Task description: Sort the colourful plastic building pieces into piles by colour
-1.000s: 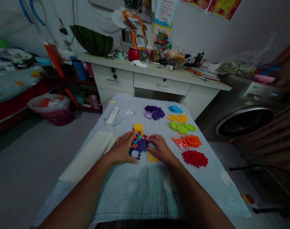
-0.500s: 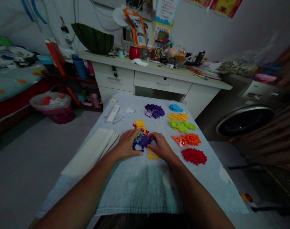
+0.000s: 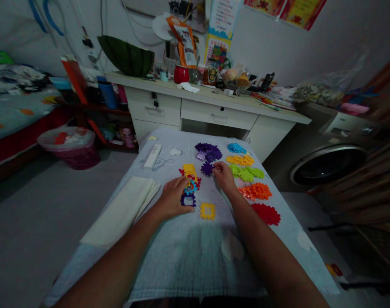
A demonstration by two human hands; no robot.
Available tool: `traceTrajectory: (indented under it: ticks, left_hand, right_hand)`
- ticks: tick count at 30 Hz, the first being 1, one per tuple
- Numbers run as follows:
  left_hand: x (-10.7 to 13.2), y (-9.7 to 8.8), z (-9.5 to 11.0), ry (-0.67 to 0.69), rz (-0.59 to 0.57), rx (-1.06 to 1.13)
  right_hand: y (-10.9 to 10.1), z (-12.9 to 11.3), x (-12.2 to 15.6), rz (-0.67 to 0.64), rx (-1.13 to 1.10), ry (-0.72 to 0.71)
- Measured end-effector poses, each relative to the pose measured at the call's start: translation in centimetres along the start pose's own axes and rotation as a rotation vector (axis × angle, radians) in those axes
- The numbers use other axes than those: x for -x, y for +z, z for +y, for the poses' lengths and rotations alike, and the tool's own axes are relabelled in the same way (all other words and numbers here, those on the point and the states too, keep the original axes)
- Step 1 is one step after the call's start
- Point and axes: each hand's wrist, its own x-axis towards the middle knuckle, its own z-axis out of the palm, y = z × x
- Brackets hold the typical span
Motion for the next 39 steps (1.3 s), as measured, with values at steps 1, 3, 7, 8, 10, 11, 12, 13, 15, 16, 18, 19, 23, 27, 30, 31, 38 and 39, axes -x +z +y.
traceTrajectory:
  ticks: [1, 3, 7, 8, 10, 11, 12, 13, 15, 16, 18, 19, 23, 27, 30, 31, 38, 39]
  left_hand:
    - [0.0, 0.0, 0.0, -0.001, 0.002, 0.001]
    - [0.0, 0.1, -0.1, -0.003, 0.004, 0.0]
    - [0.0, 0.2, -0.2, 0.0, 0.008, -0.008]
    - [0.0, 0.2, -0.2, 0.002, 0.01, -0.007]
    - [0.0, 0.2, -0.3, 0.004, 0.014, -0.005]
    - [0.0, 0.3, -0.3, 0.003, 0.014, -0.004]
    - [0.0, 0.3, -0.3, 0.0, 0.014, -0.004]
    - [0.0, 0.3, -0.3, -0.006, 0.013, -0.005]
    - [0.1, 0.3, -0.2, -0.025, 0.012, -0.005]
    - [0.1, 0.3, -0.2, -0.038, 0.014, -0.007]
    - [0.1, 0.4, -0.1, -0.06, 0.02, -0.012]
    - [0.1, 0.4, -0.1, -0.07, 0.021, -0.018]
    - [0.0, 0.3, 0.0, -0.103, 0.006, -0.033]
    - [0.0, 0.2, 0.0, -0.102, 0.015, -0.019]
    - [0.0, 0.2, -0.1, -0.071, 0.047, -0.009]
    - [0.0, 0.3, -0.2, -0.061, 0.057, -0.012]
    - [0.1, 0.5, -0.2, -0.032, 0.074, -0.041]
    - [0.0, 0.5, -0.2, -0.031, 0.073, -0.044]
  right_hand:
    - [0.3, 0.1, -1.0, 0.026, 0.034, -0.01]
    - [0.9, 0.3, -2.6, 0.072, 0.099, -0.024]
    - [2.2, 0.9, -4.6, 0.136, 0.206, -0.042]
    - [2.4, 1.1, -4.9, 0.153, 0.225, -0.046]
    - [2.8, 1.6, -5.3, 0.19, 0.245, -0.053]
    - [2.9, 1.9, -5.4, 0.207, 0.246, -0.051]
    - [2.9, 2.1, -5.4, 0.22, 0.243, -0.044]
    - [3.0, 2.3, -5.4, 0.229, 0.237, -0.03]
    - [3.0, 2.5, -5.3, 0.248, 0.223, 0.002]
    - [2.9, 2.5, -5.2, 0.258, 0.217, 0.012]
    - [2.9, 2.3, -4.7, 0.28, 0.215, 0.003]
    - [2.9, 2.0, -4.4, 0.28, 0.22, -0.018]
    - [3.3, 0.3, -2.8, 0.077, 0.263, -0.156]
    - [4.2, -1.5, -1.5, -0.241, 0.355, -0.379]
    - [4.8, -2.3, -1.0, -0.377, 0.473, -0.495]
    - [5.0, -2.4, -0.9, -0.41, 0.51, -0.505]
    - [5.8, -2.6, -0.7, -0.515, 0.605, -0.5]
    - [5.8, -2.5, -0.7, -0.51, 0.591, -0.494]
